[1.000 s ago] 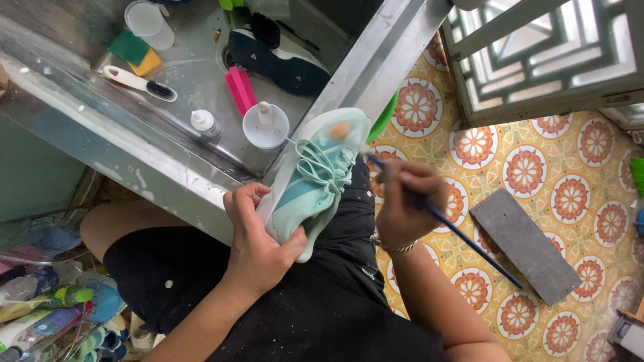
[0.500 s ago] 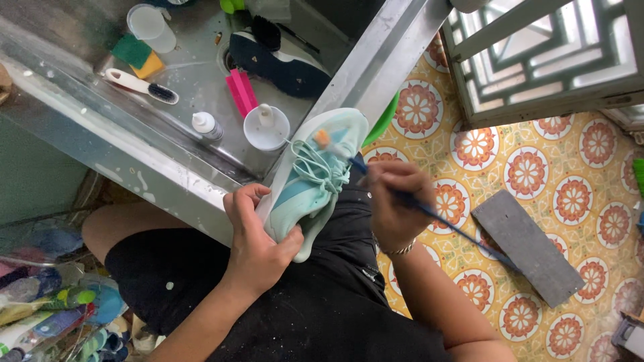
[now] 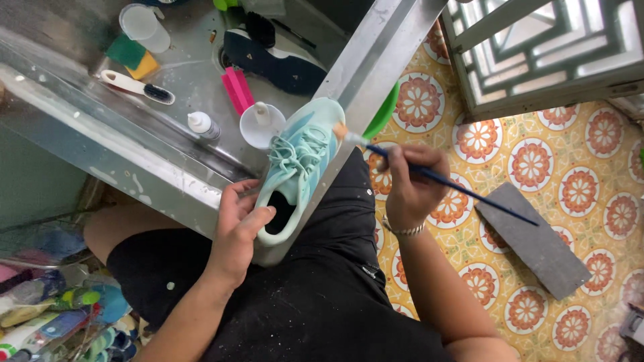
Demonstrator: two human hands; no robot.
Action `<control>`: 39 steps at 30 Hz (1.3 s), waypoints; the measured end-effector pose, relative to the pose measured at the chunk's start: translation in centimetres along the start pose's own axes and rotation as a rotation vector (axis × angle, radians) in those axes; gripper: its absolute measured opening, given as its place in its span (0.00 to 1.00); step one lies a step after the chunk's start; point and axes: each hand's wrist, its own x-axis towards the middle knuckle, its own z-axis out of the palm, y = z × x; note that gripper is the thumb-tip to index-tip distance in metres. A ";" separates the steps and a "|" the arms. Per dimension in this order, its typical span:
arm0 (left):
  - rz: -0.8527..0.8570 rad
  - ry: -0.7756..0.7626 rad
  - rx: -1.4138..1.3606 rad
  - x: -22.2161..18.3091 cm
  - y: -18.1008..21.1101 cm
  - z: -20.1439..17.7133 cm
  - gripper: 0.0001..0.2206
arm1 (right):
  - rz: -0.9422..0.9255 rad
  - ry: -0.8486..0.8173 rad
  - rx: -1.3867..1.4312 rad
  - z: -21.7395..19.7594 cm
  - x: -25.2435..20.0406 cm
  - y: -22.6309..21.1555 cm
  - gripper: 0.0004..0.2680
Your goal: The person cleans a light green sneaker at a stainless steel sink. They scrub the shoe with a white sponge, brush it with a small brush, apply liquid from a bottle onto the upper, continue brushing, and place the cleaned sneaker on the sink edge with the other shoe.
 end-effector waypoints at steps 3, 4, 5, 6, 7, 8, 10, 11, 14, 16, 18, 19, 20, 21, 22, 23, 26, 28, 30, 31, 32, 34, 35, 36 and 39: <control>-0.031 0.042 -0.017 0.3 0.2 -0.1 0.28 | 0.008 -0.009 -0.038 -0.4 -0.7 -0.2 0.08; -0.029 0.036 -0.032 0.3 0.1 -0.2 0.27 | -0.003 0.008 -0.009 -0.2 -0.5 -0.4 0.08; -0.033 0.028 -0.048 0.2 -0.1 -0.2 0.27 | -0.011 0.026 0.014 -0.2 -0.5 -0.7 0.08; -0.039 0.028 -0.049 0.2 -0.2 -0.1 0.27 | -0.006 0.026 0.010 0.0 -0.3 -0.7 0.08; -0.022 0.017 -0.038 0.3 -0.2 -0.1 0.27 | -0.017 0.020 0.004 0.2 -0.1 -0.7 0.08; -0.005 0.006 -0.027 0.3 -0.3 -0.1 0.27 | -0.027 0.015 -0.002 0.4 0.1 -0.7 0.08; -0.014 0.016 -0.010 0.4 -0.2 -0.1 0.26 | -0.020 -0.023 -0.047 -0.1 -0.2 -0.4 0.08; -0.022 0.028 0.006 0.4 -0.2 -0.2 0.26 | -0.012 -0.063 -0.090 -0.2 -0.4 -0.2 0.08; -0.041 0.034 -0.039 0.7 0.2 -0.3 0.25 | -0.038 -0.045 -0.065 -0.5 -0.1 -0.1 0.08; -0.054 0.034 -0.051 0.5 0.2 -0.2 0.25 | -0.042 -0.042 -0.051 0.1 0.3 -0.6 0.08; -0.064 0.032 -0.067 0.5 -0.1 0.0 0.25 | -0.051 -0.041 -0.037 0.1 0.3 -0.8 0.08; -0.050 0.027 -0.073 0.5 -0.2 -0.1 0.25 | -0.051 -0.074 -0.062 0.1 0.2 -0.7 0.08; -0.037 0.023 -0.078 0.5 -0.2 -0.2 0.25 | -0.051 -0.106 -0.086 0.1 0.1 -0.6 0.08; -0.037 0.031 -0.080 0.7 -0.3 -0.2 0.25 | -0.047 -0.112 -0.082 -0.1 0.1 -0.6 0.08; -0.048 0.029 -0.103 0.9 -0.4 -0.3 0.25 | -0.047 -0.091 -0.062 -0.4 0.1 -0.6 0.08; -0.058 0.033 -0.128 0.9 -0.6 -0.4 0.25 | -0.045 -0.074 -0.040 -0.5 0.0 -0.5 0.09; -0.044 0.024 -0.170 1.2 -1.1 -0.5 0.24 | -0.028 -0.084 -0.042 0.0 0.0 -0.7 0.08; -0.125 0.046 -0.224 1.1 -0.2 -0.4 0.23 | -0.012 -0.104 -0.043 -0.1 -0.1 -0.7 0.08; -0.211 0.064 -0.281 1.0 0.4 -0.5 0.23 | 0.007 -0.123 -0.050 -0.4 -0.3 -1.2 0.07; -0.242 0.029 -0.345 0.9 0.8 -0.6 0.21 | 0.027 -0.084 0.045 -0.4 -0.4 -1.5 0.07; -0.271 -0.008 -0.409 0.9 1.1 -0.7 0.20 | 0.049 -0.045 0.140 -0.4 -0.4 -1.9 0.08; -0.329 -0.004 -0.495 0.9 1.2 -0.9 0.20 | 0.076 -0.059 0.225 -0.1 -0.8 -2.3 0.07; -0.389 -0.012 -0.576 1.0 1.4 -0.9 0.20 | 0.098 -0.063 0.305 0.0 -0.9 -2.5 0.06; -0.386 -0.004 -0.579 1.0 1.2 -1.1 0.20 | 0.103 -0.069 0.310 0.4 -1.2 -2.8 0.06; -0.346 -0.065 -0.724 1.3 0.7 -1.5 0.19 | 0.144 -0.152 0.345 1.3 -2.0 -3.2 0.05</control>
